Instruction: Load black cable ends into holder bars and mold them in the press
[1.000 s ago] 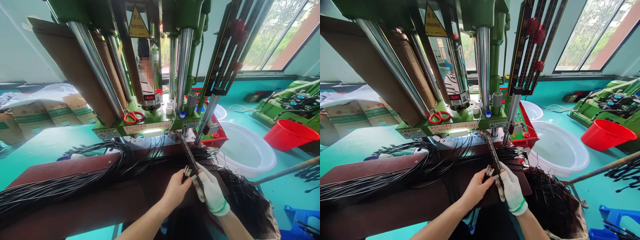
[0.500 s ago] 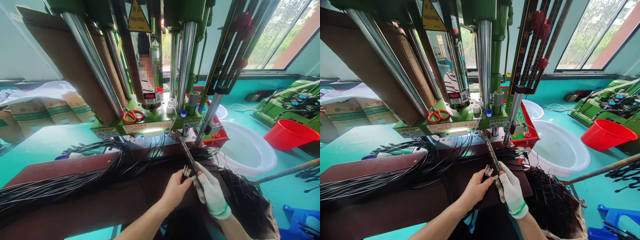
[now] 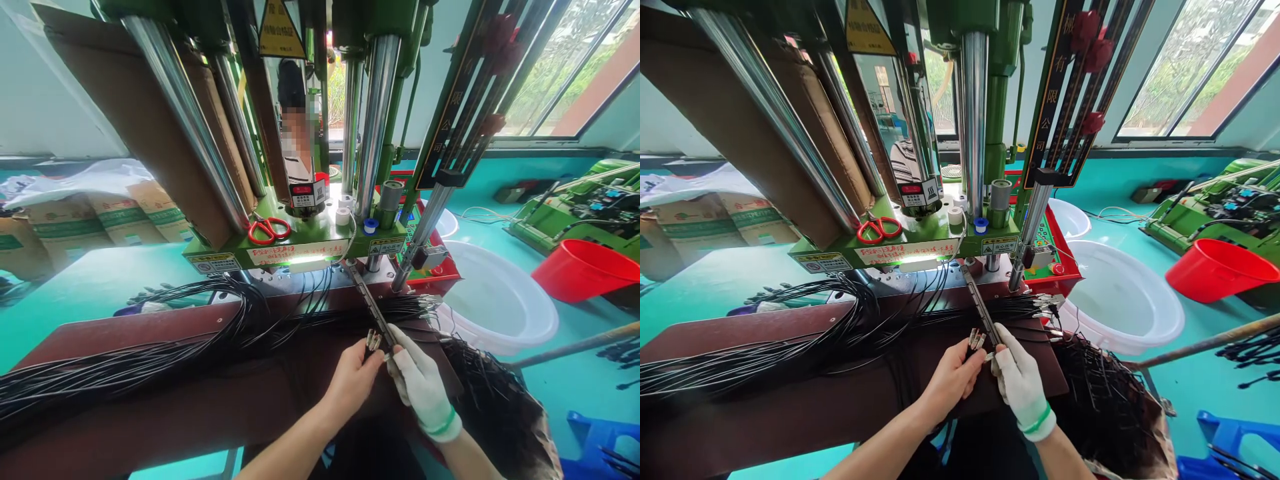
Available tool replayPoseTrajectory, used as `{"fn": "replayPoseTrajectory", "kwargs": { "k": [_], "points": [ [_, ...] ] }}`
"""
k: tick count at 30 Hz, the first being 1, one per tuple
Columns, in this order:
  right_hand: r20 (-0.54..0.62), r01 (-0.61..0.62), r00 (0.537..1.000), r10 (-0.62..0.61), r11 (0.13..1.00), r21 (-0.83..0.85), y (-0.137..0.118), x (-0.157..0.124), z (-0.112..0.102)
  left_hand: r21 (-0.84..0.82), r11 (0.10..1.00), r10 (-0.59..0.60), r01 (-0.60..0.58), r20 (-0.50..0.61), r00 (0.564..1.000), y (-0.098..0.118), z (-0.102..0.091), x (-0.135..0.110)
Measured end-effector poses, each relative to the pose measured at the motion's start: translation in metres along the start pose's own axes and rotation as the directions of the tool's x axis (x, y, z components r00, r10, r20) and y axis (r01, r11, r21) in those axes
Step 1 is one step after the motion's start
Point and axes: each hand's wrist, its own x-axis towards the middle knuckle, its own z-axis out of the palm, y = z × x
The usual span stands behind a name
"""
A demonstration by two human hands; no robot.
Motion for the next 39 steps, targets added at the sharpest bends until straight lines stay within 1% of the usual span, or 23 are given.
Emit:
{"fn": "replayPoseTrajectory", "kwargs": {
  "k": [2,3,5,7,8,11,12,14,16,18,20,23,26,27,29,31,32,35,37,39],
  "points": [
    [-0.019,-0.029,0.999,0.030,0.999,0.033,-0.002,0.000,-0.001,-0.051,0.999,0.012,-0.015,-0.062,0.998,0.002,-0.002,0.002],
    [-0.026,-0.037,0.999,0.038,0.998,0.050,-0.003,0.001,-0.001,-0.085,0.996,-0.002,-0.006,-0.093,0.996,0.003,-0.002,0.002],
    [-0.025,-0.041,0.999,0.043,0.996,0.077,-0.005,0.001,-0.003,-0.145,0.987,-0.079,0.063,-0.105,0.991,0.006,-0.003,0.003],
    [-0.004,-0.046,0.999,0.047,0.995,0.088,-0.006,0.001,-0.004,-0.148,0.980,-0.143,0.133,-0.056,0.988,0.007,-0.002,0.002],
    [0.010,-0.048,0.999,0.047,0.995,0.086,-0.007,0.001,-0.005,-0.125,0.984,-0.135,0.129,-0.036,0.990,0.008,-0.001,0.001],
    [0.044,-0.040,0.998,0.037,0.996,0.075,-0.007,0.002,-0.006,-0.053,0.997,-0.050,0.049,-0.015,0.999,0.008,0.002,0.000],
    [0.052,-0.035,0.998,0.032,0.997,0.073,-0.007,0.002,-0.006,-0.044,0.998,-0.054,0.054,-0.006,0.999,0.009,0.002,0.000],
    [0.062,-0.035,0.998,0.030,0.997,0.071,-0.008,0.002,-0.007,-0.041,0.991,-0.130,0.131,0.028,0.991,0.010,0.001,0.000],
    [0.075,-0.046,0.996,0.041,0.997,0.068,-0.008,0.002,-0.008,-0.063,0.974,-0.211,0.216,0.081,0.974,0.013,-0.001,0.000],
    [0.087,-0.057,0.995,0.052,0.997,0.059,-0.008,0.002,-0.009,-0.100,0.958,-0.255,0.269,0.133,0.958,0.015,-0.004,0.000],
    [0.093,-0.062,0.994,0.058,0.997,0.037,-0.008,0.002,-0.009,-0.130,0.947,-0.272,0.295,0.170,0.947,0.016,-0.006,0.001],
    [0.089,-0.053,0.995,0.054,0.999,-0.011,-0.006,0.001,-0.008,-0.136,0.954,-0.246,0.268,0.160,0.956,0.014,-0.007,0.001],
    [0.091,-0.052,0.994,0.053,0.999,-0.014,-0.003,0.001,-0.008,-0.137,0.963,-0.216,0.234,0.130,0.968,0.013,-0.006,0.002],
    [0.092,-0.058,0.994,0.058,0.998,-0.003,-0.003,0.001,-0.008,-0.143,0.967,-0.199,0.213,0.104,0.974,0.014,-0.005,0.002],
    [0.082,-0.071,0.994,0.069,0.997,0.019,-0.003,0.002,-0.008,-0.159,0.977,-0.140,0.139,0.000,0.990,0.016,-0.006,0.004],
    [0.061,-0.084,0.995,0.082,0.996,0.029,-0.004,0.002,-0.008,-0.165,0.982,-0.108,0.091,-0.096,0.989,0.018,-0.007,0.005],
    [0.049,-0.088,0.995,0.087,0.996,0.033,-0.005,0.003,-0.008,-0.159,0.983,-0.108,0.089,-0.118,0.987,0.018,-0.008,0.006],
    [0.034,-0.095,0.995,0.094,0.995,0.039,-0.009,0.003,-0.008,-0.091,0.994,-0.071,0.060,-0.121,0.990,0.014,-0.010,0.009],
    [0.046,-0.097,0.994,0.095,0.995,0.039,-0.010,0.002,-0.009,-0.020,1.000,-0.012,0.009,-0.130,0.991,0.009,-0.010,0.011],
    [0.067,-0.103,0.993,0.101,0.994,0.030,-0.011,0.003,-0.010,0.033,0.999,0.007,-0.003,-0.136,0.991,0.005,-0.010,0.013]
  ]
}}
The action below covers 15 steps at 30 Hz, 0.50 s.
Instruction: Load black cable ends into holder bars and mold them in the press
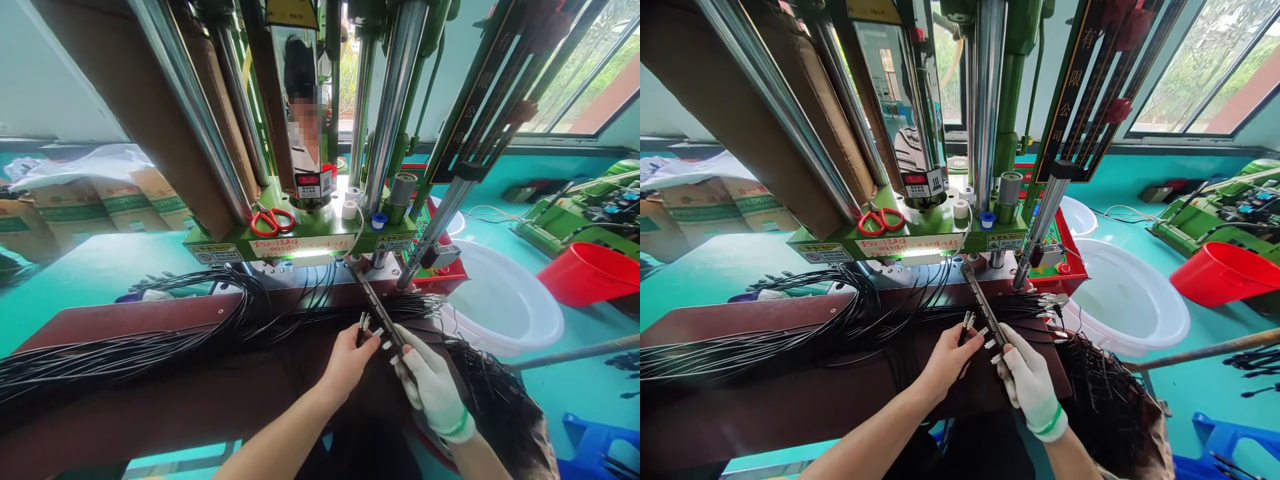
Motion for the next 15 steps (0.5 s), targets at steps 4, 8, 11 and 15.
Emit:
{"fn": "replayPoseTrajectory", "kwargs": {
  "k": [4,8,11,15],
  "points": [
    [0.027,-0.010,1.000,0.011,0.999,-0.042,0.0027,0.0008,-0.0024,0.034,0.999,-0.011,0.011,-0.008,1.000,0.0012,0.0000,0.0014],
    [0.055,0.055,0.997,-0.051,0.994,-0.093,0.0082,0.0015,-0.0018,0.029,0.999,-0.019,0.019,0.001,1.000,0.0037,-0.0026,0.0009],
    [0.044,0.076,0.996,-0.071,0.989,-0.125,0.0086,0.0006,0.0006,0.021,1.000,-0.001,0.001,0.008,1.000,0.0018,-0.0041,0.0009],
    [-0.033,-0.033,0.999,0.030,0.997,-0.075,0.0026,-0.0003,0.0027,0.006,0.998,0.067,-0.067,-0.026,0.997,0.0014,-0.0040,0.0020]
  ]
}}
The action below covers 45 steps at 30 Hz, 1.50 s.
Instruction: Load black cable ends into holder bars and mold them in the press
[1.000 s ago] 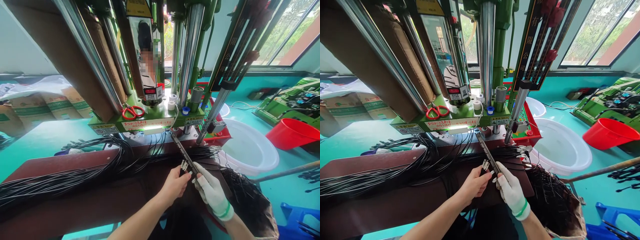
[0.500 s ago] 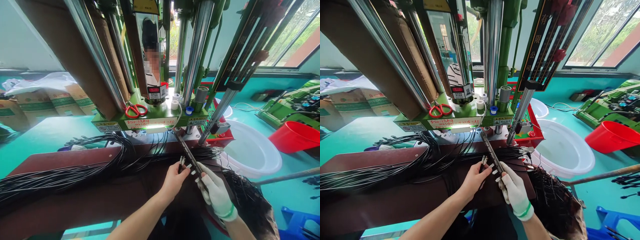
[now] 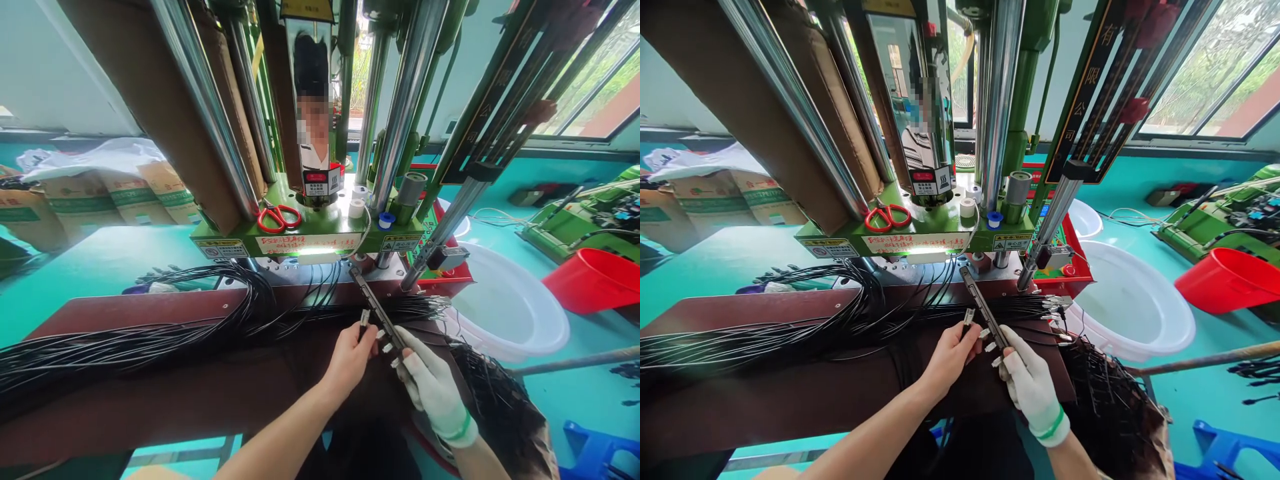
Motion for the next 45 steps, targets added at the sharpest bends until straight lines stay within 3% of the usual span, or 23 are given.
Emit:
{"fn": "replayPoseTrajectory", "kwargs": {
  "k": [7,13,19,23,40,45],
  "points": [
    [-0.015,0.000,1.000,0.001,0.998,0.067,-0.001,0.001,-0.005,-0.099,0.993,0.040,-0.064,-0.221,0.975,0.002,0.000,-0.001],
    [-0.005,0.007,1.000,-0.007,0.997,0.082,-0.002,0.001,-0.006,-0.138,0.987,0.072,-0.088,-0.117,0.991,0.007,-0.004,-0.003],
    [0.059,0.000,0.998,-0.004,0.998,0.065,-0.003,0.000,-0.010,-0.156,0.980,-0.102,0.122,0.126,0.987,0.008,-0.012,0.002],
    [0.082,0.003,0.997,-0.006,0.999,0.040,-0.003,0.001,-0.012,-0.235,0.958,-0.108,0.163,0.233,0.967,0.009,-0.015,0.001],
    [0.142,-0.020,0.990,0.007,0.995,0.094,-0.001,0.004,-0.019,-0.241,0.919,-0.231,0.311,0.309,0.923,0.017,-0.021,0.000],
    [0.137,-0.033,0.990,0.019,0.994,0.102,-0.003,0.003,-0.020,-0.261,0.917,-0.212,0.303,0.324,0.922,0.016,-0.021,0.000]
  ]
}}
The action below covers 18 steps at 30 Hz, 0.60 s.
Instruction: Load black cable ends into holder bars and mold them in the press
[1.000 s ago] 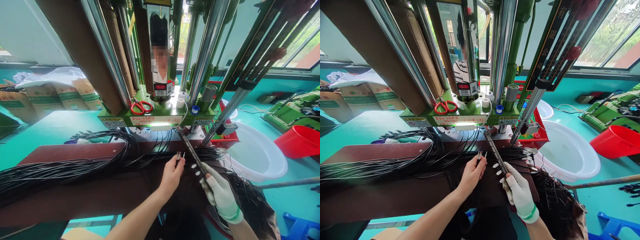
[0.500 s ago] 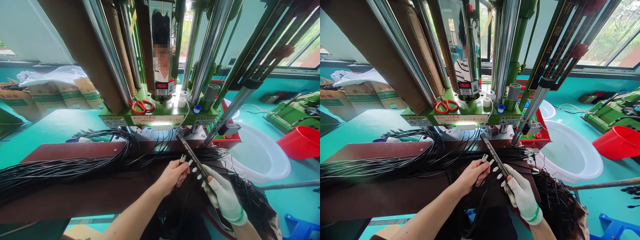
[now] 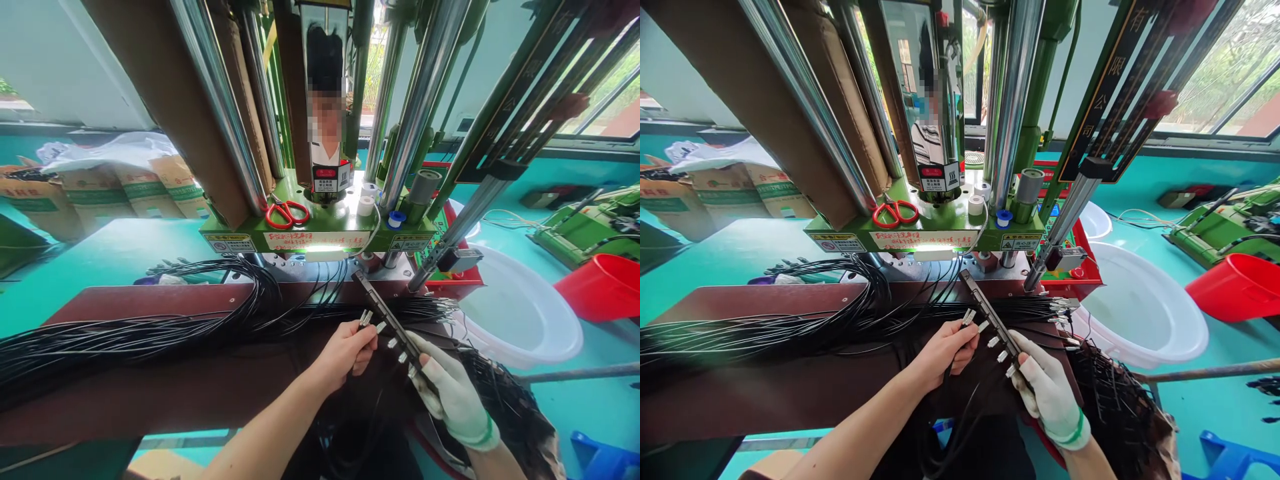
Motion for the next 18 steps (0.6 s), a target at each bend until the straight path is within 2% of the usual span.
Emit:
{"fn": "replayPoseTrajectory", "kwargs": {
  "k": [8,14,16,18],
  "points": [
    [0.008,0.030,1.000,-0.030,0.996,-0.080,0.0035,-0.0007,0.0010,0.074,0.997,0.037,-0.035,-0.027,0.999,-0.0007,0.0004,0.0007],
    [0.016,0.075,0.997,-0.073,0.979,-0.189,-0.0003,-0.0030,0.0066,0.203,0.972,0.141,-0.122,-0.080,0.987,-0.0054,-0.0024,0.0016],
    [-0.004,0.048,0.999,-0.050,0.982,-0.184,-0.0003,-0.0022,0.0058,0.262,0.951,0.206,-0.166,-0.133,0.969,-0.0048,-0.0028,0.0005],
    [-0.028,0.023,0.999,-0.028,0.987,-0.161,-0.0001,-0.0009,0.0037,0.282,0.932,0.294,-0.227,-0.223,0.930,-0.0033,-0.0029,-0.0014]
  ]
}}
